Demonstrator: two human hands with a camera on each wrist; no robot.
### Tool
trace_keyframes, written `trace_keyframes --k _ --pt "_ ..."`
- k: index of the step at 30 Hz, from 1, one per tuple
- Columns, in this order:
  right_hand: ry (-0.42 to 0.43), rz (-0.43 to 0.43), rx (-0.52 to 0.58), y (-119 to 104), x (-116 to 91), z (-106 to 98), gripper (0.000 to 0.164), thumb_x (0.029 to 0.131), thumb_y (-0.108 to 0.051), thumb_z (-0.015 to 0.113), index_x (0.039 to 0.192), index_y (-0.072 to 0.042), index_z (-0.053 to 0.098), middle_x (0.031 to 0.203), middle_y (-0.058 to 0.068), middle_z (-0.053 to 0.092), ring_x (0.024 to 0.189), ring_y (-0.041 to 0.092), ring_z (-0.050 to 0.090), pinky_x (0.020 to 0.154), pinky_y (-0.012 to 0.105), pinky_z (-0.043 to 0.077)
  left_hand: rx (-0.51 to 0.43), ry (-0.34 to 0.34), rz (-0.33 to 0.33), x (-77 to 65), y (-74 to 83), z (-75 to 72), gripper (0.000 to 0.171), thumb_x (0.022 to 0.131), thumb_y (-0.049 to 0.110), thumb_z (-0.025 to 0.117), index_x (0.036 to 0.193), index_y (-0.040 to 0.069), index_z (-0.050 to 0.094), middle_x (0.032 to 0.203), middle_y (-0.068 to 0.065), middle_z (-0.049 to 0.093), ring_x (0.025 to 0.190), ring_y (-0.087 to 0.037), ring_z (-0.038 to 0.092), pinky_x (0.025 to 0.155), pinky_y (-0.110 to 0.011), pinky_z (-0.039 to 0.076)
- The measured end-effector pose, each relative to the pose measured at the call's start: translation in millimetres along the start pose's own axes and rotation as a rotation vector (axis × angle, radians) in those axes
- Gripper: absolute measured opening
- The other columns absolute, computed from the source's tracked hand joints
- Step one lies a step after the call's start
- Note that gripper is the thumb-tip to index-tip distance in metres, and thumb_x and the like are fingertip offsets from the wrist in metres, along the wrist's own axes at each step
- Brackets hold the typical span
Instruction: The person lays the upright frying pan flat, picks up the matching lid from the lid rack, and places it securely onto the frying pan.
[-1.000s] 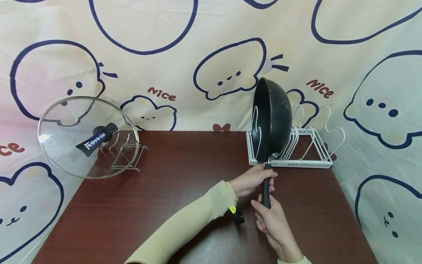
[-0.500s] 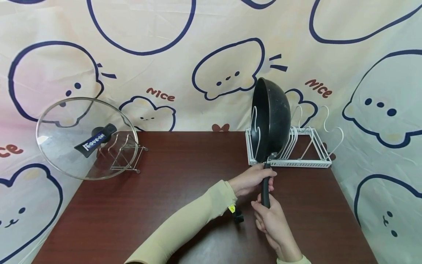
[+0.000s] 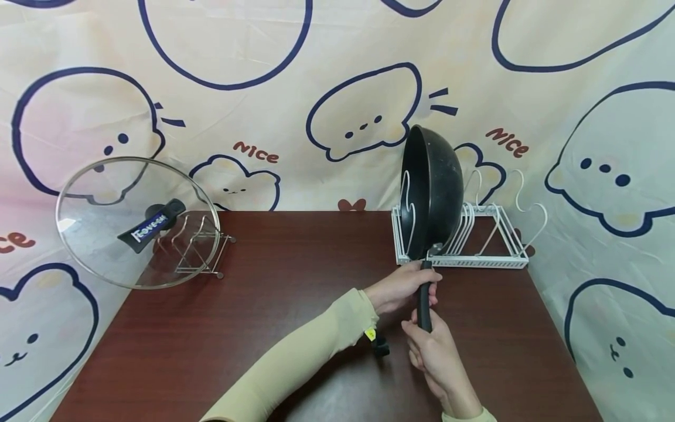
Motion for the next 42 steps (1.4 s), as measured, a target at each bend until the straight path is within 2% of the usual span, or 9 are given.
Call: trace_keyframes --k 10,18,32,42 --pt "0.004 0.000 0.001 -3 0 0 0.017 0.104 -0.005 0.054 0.095 -0.008 0.039 0.049 -0.009 0.034 0.038 0.003 0.027 0.042 0.039 0.009 -0.003 -0.004 0.003 -0.2 2.6 1.3 0.007 0.102 0.016 0.059 0.096 0.014 0.055 0.071 -0.001 0.062 0.064 -0.012 0.067 0.073 -0.024 0.055" --pt "0.004 -0.010 -0.004 -7 -1 1 0.017 0.104 -0.005 0.055 0.095 -0.007 0.040 0.049 -0.008 0.034 0.039 0.003 0.027 0.042 0.040 0.009 -0.010 -0.015 0.033 -1.8 6.0 2.6 0.006 0.101 0.015 0.059 0.097 0.015 0.055 0.071 0.000 0.062 0.062 -0.010 0.067 0.069 -0.023 0.055" --pt "0.003 -0.029 0.000 -15 -5 3 0.016 0.104 -0.006 0.055 0.097 -0.007 0.041 0.049 -0.007 0.035 0.040 0.008 0.023 0.042 0.042 0.008 0.001 -0.020 0.054 -3.8 11.9 5.6 0.007 0.101 0.015 0.061 0.096 0.015 0.056 0.072 -0.001 0.063 0.064 -0.012 0.068 0.072 -0.024 0.055" --pt "0.005 -0.029 -0.005 -19 -8 3 0.016 0.104 -0.006 0.055 0.097 -0.007 0.041 0.050 -0.008 0.035 0.039 0.005 0.027 0.042 0.041 0.009 -0.004 -0.027 0.047 -5.7 14.6 7.3 0.006 0.102 0.016 0.061 0.097 0.014 0.057 0.073 -0.002 0.063 0.066 -0.013 0.068 0.074 -0.024 0.055"
Point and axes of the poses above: each hand's wrist, its own x-axis towards the middle knuckle, its own z-axis out of the palm, y = z × x, the point moved 6 cm from there along x, towards the middle knuckle
